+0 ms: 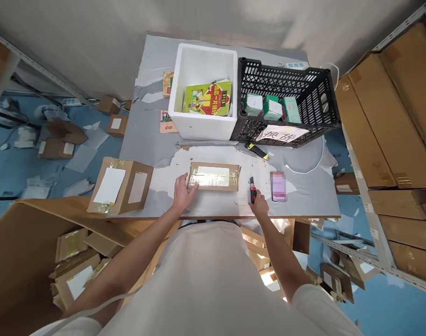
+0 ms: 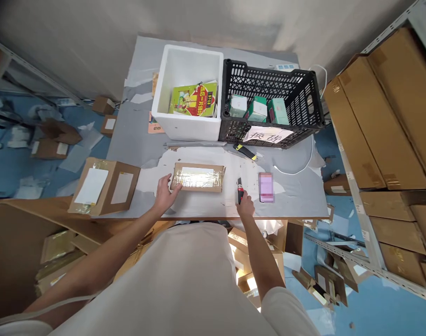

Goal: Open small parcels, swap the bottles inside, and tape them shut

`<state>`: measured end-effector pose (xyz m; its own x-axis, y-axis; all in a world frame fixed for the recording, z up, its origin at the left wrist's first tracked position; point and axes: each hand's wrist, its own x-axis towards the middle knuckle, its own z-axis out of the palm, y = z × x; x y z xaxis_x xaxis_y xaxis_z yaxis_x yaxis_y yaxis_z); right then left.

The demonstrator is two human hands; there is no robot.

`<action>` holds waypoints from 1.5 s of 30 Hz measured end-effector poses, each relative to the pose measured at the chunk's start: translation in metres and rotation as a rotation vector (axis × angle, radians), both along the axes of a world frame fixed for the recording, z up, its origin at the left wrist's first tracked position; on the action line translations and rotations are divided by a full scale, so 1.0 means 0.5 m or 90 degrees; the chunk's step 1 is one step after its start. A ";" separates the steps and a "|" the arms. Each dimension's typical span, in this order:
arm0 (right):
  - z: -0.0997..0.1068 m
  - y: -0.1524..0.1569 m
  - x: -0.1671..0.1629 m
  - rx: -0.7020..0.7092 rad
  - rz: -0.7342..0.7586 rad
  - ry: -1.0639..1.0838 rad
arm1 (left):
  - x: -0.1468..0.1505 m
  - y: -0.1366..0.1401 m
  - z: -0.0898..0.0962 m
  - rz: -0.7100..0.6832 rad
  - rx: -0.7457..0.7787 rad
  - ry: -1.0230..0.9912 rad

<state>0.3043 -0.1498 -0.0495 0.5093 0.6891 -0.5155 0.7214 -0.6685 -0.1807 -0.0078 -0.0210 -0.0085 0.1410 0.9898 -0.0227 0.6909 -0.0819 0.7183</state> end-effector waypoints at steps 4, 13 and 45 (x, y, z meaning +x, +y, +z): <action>0.028 0.011 0.027 0.125 0.012 0.050 | 0.010 -0.014 -0.002 -0.126 0.160 0.050; 0.241 0.221 -0.094 0.257 0.541 0.155 | 0.002 -0.034 -0.038 -0.298 0.177 0.074; 0.253 0.316 -0.192 -0.018 0.844 -0.038 | 0.001 -0.030 -0.061 -0.286 0.165 0.083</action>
<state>0.2081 0.0084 0.0769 -0.5137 0.6684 -0.5379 0.8324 0.5401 -0.1240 -0.0072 -0.0359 -0.0390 0.5645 0.8079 0.1693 0.6293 -0.5540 0.5450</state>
